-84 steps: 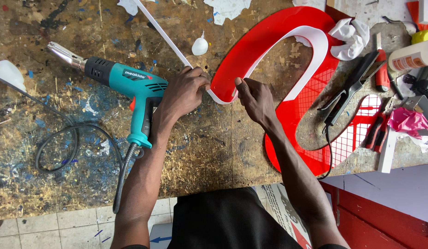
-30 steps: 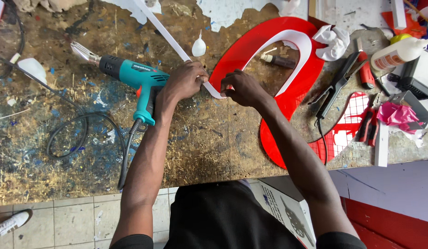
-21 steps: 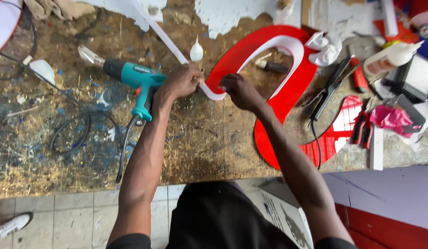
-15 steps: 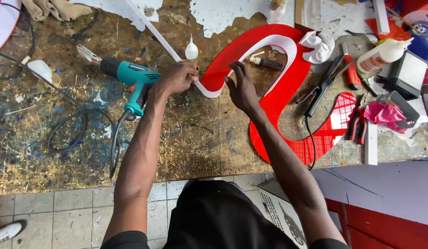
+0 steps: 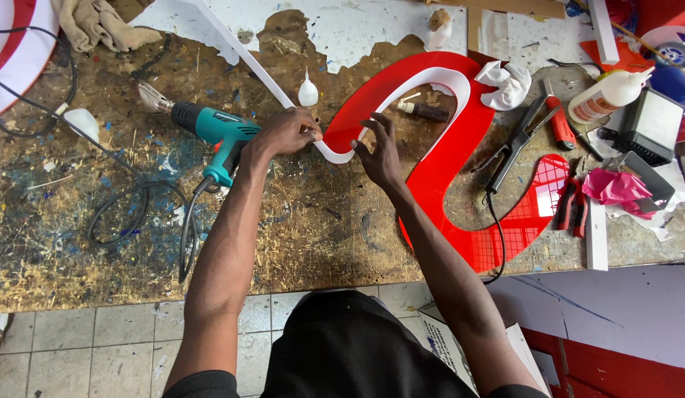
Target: The person uses a heat gun to soften a white plastic strip and bends it to fit the edge of a red curved object. They repeatedly apply heat and adjust the strip's position along the curve.
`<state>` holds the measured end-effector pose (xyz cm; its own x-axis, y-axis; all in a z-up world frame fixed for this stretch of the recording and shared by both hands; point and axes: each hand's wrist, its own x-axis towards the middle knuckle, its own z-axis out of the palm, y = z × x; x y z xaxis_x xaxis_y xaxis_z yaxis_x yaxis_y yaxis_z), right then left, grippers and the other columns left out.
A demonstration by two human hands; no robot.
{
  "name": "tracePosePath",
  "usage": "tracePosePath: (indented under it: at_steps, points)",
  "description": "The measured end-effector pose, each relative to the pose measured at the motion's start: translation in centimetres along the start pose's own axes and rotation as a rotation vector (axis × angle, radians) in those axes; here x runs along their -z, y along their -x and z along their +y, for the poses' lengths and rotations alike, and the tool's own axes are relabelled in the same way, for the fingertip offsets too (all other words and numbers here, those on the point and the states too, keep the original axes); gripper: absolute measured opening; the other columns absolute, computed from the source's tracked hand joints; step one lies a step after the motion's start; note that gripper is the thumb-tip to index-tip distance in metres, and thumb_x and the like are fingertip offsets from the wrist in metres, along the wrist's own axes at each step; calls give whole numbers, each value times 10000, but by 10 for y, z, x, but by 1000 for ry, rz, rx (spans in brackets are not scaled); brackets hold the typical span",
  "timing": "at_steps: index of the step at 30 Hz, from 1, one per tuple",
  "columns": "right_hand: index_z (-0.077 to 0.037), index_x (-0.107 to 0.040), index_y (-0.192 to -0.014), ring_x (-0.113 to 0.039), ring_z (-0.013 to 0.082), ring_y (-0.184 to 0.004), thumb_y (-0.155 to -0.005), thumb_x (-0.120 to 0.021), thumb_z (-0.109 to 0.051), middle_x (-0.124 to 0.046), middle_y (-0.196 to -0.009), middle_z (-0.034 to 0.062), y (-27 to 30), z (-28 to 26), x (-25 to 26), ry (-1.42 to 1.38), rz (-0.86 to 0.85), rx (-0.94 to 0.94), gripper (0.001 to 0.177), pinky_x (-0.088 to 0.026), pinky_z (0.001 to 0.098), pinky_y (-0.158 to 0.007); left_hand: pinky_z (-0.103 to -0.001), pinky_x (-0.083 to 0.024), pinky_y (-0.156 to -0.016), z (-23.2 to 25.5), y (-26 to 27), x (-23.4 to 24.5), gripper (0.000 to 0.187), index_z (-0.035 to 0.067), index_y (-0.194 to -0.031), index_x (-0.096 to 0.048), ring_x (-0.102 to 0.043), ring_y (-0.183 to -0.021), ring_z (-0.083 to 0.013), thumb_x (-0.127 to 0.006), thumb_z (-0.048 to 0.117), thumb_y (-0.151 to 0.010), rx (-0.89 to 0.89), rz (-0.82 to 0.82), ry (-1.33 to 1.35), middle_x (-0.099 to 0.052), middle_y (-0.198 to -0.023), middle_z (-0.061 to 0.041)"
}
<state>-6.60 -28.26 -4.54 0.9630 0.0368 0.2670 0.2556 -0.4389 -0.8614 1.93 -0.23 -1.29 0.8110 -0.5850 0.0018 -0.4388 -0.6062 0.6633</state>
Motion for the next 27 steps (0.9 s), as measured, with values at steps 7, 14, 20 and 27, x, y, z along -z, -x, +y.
tracePosePath:
  at_steps: [7,14,20,27]
  points:
    - [-101,-623,-1479,-555,623,-1466,-1126,-806,-295,-442,-1641,240,8,-8,-5,-2,23,12,443,-612,715,-1064,-572,-560,-1017,3,2,2,137,124,-1103,-893,-737,-1095,-450,-789,181,-1034,-7,1,11,-802,-1201,-200]
    - [-74,-566,-1602,-494,595,-1536,-1255,-467,-199,-453,-1694,269,24,-8,-6,148,53,179,382,-504,712,-1170,-584,-572,-1016,9,4,0,150,92,-1137,-881,-737,-1095,-437,-772,164,-1062,24,0,20,-794,-1196,-195]
    - [-128,-437,-1769,-367,517,-1653,-1274,-414,-173,-356,-1820,229,32,16,-17,210,42,256,497,-392,615,-1287,-597,-571,-985,5,3,-3,151,90,-1146,-885,-734,-1059,-417,-781,174,-1076,11,11,-13,-793,-1166,-179]
    - [-151,-363,-1831,-270,460,-1719,-1152,-484,67,-308,-1879,191,49,24,-22,390,13,280,723,-334,554,-1352,-600,-572,-975,2,3,-4,133,100,-1120,-881,-728,-1046,-404,-803,191,-1060,5,13,-43,-800,-1167,-180]
